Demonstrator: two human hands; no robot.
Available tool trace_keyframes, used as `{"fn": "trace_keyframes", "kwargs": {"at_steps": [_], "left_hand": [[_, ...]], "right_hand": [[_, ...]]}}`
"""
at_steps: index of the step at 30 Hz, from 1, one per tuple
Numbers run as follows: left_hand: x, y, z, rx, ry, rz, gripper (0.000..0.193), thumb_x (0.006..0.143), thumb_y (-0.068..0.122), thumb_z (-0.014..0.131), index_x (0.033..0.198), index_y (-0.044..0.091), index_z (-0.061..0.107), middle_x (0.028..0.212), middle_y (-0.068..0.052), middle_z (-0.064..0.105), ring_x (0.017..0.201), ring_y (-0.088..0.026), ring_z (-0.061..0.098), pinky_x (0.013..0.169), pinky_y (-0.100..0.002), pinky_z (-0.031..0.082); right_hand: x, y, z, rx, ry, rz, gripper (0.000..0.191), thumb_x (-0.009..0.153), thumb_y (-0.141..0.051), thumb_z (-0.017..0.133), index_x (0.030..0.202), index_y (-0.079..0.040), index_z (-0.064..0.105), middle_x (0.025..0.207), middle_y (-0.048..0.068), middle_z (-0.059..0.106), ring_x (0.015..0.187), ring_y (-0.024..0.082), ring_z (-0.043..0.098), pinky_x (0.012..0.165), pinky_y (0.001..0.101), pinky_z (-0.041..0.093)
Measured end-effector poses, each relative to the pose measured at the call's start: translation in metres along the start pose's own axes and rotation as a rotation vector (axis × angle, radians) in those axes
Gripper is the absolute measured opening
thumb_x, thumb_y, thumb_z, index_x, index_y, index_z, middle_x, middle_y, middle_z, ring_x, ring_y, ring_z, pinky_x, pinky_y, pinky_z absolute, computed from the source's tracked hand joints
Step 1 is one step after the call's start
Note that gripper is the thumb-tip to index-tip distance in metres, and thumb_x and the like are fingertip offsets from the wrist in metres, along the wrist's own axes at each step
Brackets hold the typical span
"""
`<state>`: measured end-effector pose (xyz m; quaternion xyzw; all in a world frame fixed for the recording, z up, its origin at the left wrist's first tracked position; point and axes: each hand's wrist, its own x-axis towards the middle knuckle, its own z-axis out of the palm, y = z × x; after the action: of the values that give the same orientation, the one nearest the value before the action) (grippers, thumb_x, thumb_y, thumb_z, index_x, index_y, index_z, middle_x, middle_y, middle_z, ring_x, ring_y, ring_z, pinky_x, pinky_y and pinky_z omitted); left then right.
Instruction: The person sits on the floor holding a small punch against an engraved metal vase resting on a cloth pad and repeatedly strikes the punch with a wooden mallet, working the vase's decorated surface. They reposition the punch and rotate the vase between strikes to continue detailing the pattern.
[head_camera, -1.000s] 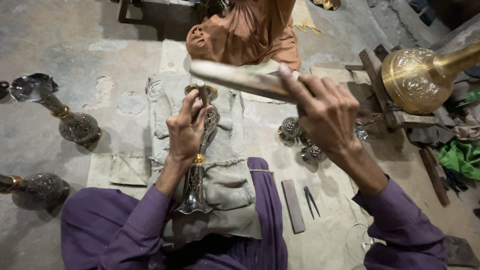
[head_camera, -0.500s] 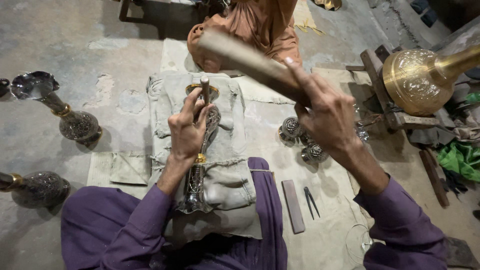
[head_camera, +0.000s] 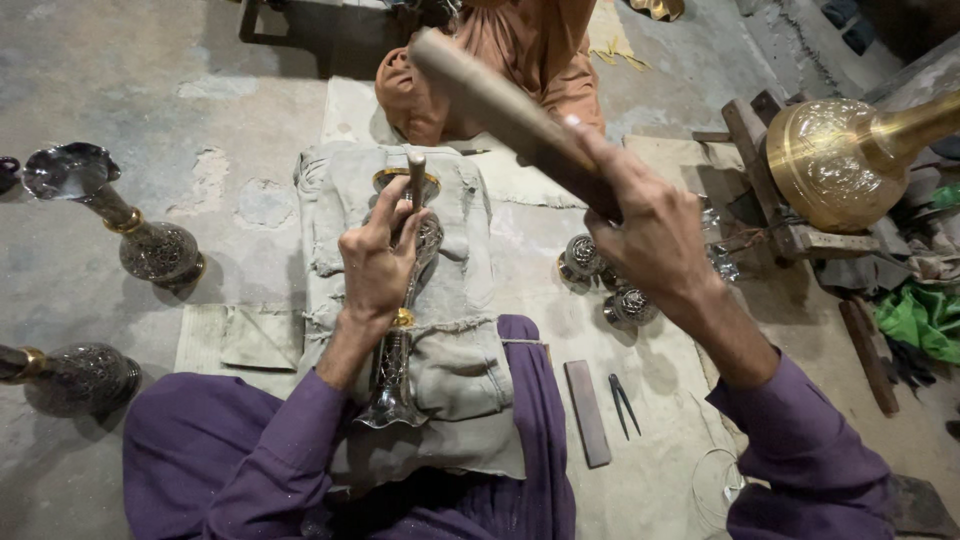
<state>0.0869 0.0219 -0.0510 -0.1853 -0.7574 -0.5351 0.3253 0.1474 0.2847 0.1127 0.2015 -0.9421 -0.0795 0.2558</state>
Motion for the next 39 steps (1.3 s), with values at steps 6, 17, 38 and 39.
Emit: {"fn": "trace_keyframes", "kwargs": {"at_steps": [6, 17, 38, 39], "left_hand": [[0.001, 0.003, -0.003, -0.024, -0.014, 0.016, 0.046, 0.097, 0.008, 0.076, 0.139, 0.009, 0.058, 0.099, -0.015, 0.078, 0.081, -0.023, 0.079, 0.064, -0.035, 0.061], [-0.001, -0.006, 0.0, -0.006, -0.042, 0.037, 0.048, 0.097, 0.006, 0.075, 0.14, 0.009, 0.056, 0.101, -0.014, 0.079, 0.08, -0.019, 0.079, 0.06, -0.03, 0.063], [-0.003, -0.013, -0.006, 0.015, -0.115, -0.019, 0.043, 0.101, 0.009, 0.07, 0.141, 0.014, 0.056, 0.101, -0.01, 0.081, 0.075, -0.018, 0.078, 0.058, -0.032, 0.062], [0.0, -0.014, -0.008, 0.023, -0.147, -0.069, 0.042, 0.101, 0.008, 0.07, 0.141, 0.014, 0.057, 0.1, -0.008, 0.082, 0.068, -0.016, 0.077, 0.054, -0.032, 0.061]], "right_hand": [[0.003, -0.004, -0.001, 0.133, 0.075, 0.038, 0.067, 0.093, -0.007, 0.067, 0.157, -0.019, 0.05, 0.116, 0.011, 0.074, 0.082, 0.02, 0.07, 0.066, 0.0327, 0.057], [0.01, -0.013, 0.006, -0.13, 0.0, 0.016, 0.064, 0.094, -0.007, 0.069, 0.152, -0.03, 0.053, 0.107, 0.001, 0.077, 0.071, 0.015, 0.067, 0.055, 0.03, 0.05], [0.014, -0.045, 0.005, -0.085, -0.031, 0.101, 0.064, 0.092, -0.002, 0.065, 0.151, -0.024, 0.055, 0.095, 0.004, 0.073, 0.071, 0.02, 0.067, 0.058, 0.0388, 0.054], [0.009, -0.044, 0.005, -0.022, -0.007, 0.129, 0.064, 0.09, -0.001, 0.066, 0.149, -0.023, 0.056, 0.097, 0.005, 0.074, 0.071, 0.02, 0.067, 0.059, 0.0389, 0.054]]}}
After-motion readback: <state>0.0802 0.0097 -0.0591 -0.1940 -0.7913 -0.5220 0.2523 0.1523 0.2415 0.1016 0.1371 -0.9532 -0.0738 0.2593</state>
